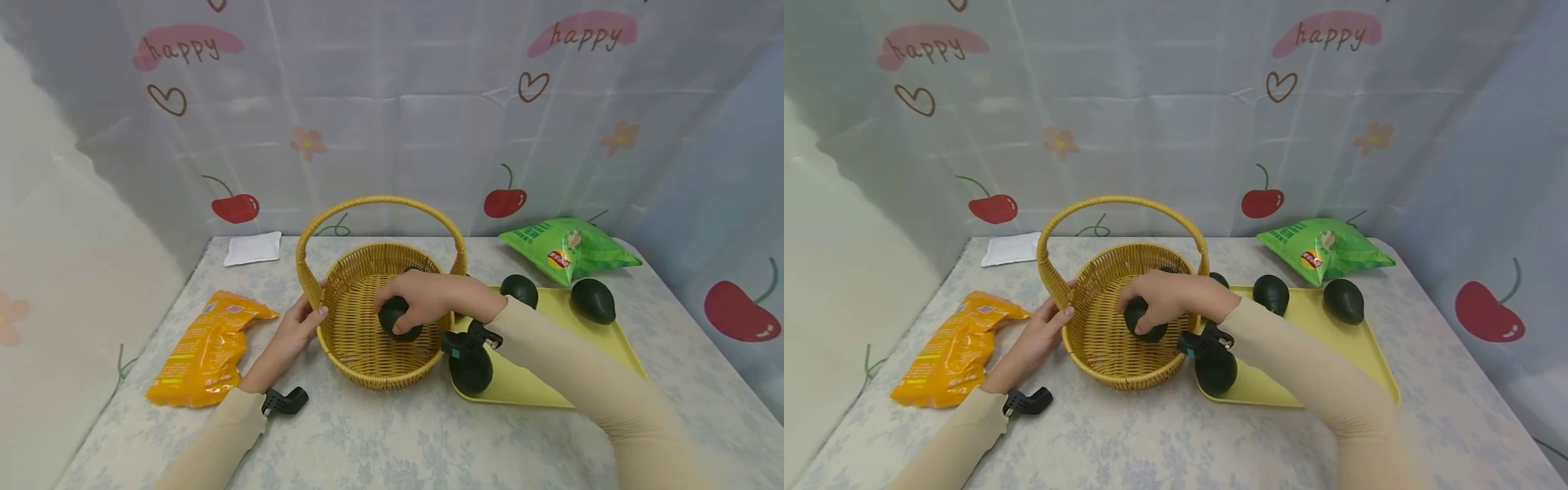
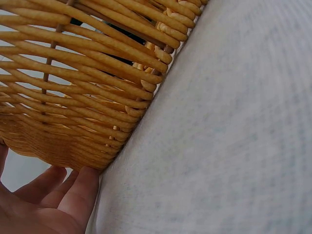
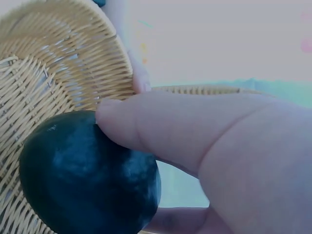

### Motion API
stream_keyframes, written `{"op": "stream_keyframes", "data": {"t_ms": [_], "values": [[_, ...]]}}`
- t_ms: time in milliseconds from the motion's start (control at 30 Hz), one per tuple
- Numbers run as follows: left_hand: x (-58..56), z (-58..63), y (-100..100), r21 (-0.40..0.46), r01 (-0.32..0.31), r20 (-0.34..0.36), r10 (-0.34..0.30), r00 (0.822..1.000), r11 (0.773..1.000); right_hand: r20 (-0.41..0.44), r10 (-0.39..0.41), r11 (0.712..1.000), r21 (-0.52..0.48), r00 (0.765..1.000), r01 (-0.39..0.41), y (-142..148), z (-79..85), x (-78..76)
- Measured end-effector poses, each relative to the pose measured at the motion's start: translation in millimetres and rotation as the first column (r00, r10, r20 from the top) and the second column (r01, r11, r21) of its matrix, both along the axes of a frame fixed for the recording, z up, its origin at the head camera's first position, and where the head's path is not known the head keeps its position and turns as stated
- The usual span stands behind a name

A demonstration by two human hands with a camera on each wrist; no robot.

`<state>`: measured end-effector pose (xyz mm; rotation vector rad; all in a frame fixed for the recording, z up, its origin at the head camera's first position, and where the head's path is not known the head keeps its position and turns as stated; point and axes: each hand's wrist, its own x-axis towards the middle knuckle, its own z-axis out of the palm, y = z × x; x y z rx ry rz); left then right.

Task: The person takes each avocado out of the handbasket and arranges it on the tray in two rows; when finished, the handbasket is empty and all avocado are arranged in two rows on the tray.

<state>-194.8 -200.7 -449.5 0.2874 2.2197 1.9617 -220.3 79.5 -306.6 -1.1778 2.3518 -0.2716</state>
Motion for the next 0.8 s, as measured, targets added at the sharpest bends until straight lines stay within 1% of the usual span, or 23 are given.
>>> {"op": "stream_keyframes", "data": {"t_ms": [100, 333, 467, 633, 700, 800], "values": [[0.6, 0.5, -0.7, -0.009, -0.005, -0.003, 0.004, 1.000, 1.000, 0.001, 0.010, 1.000, -0.014, 1.000, -0.010, 11.5, 5.4, 6.3], [0.5, 0.7, -0.9, -0.011, -0.007, -0.004, 0.007, 1.000, 1.000, 0.030, 0.008, 0.999, -0.051, 1.000, -0.006, 38.6, 16.6, 21.0], [0.6, 0.0, -2.4, -0.010, -0.003, -0.016, 0.003, 1.000, 1.000, 0.024, 0.007, 0.997, -0.074, 1.000, -0.006, 53.6, 23.2, 27.9], [0.7, 0.0, -2.0, -0.012, -0.005, -0.016, 0.004, 1.000, 1.000, 0.025, -0.032, 0.997, -0.076, 0.999, 0.034, 77.4, 28.0, 37.8], [0.5, 0.1, -1.3, -0.010, -0.009, -0.010, 0.009, 1.000, 1.000, 0.036, -0.053, 0.995, -0.086, 0.998, 0.056, 88.5, 28.4, 42.2], [-0.1, 0.1, -1.0, -0.012, -0.007, -0.009, 0.007, 1.000, 1.000, 0.028, -0.076, 0.991, -0.108, 0.997, 0.078, 107.1, 29.0, 49.2]]}}
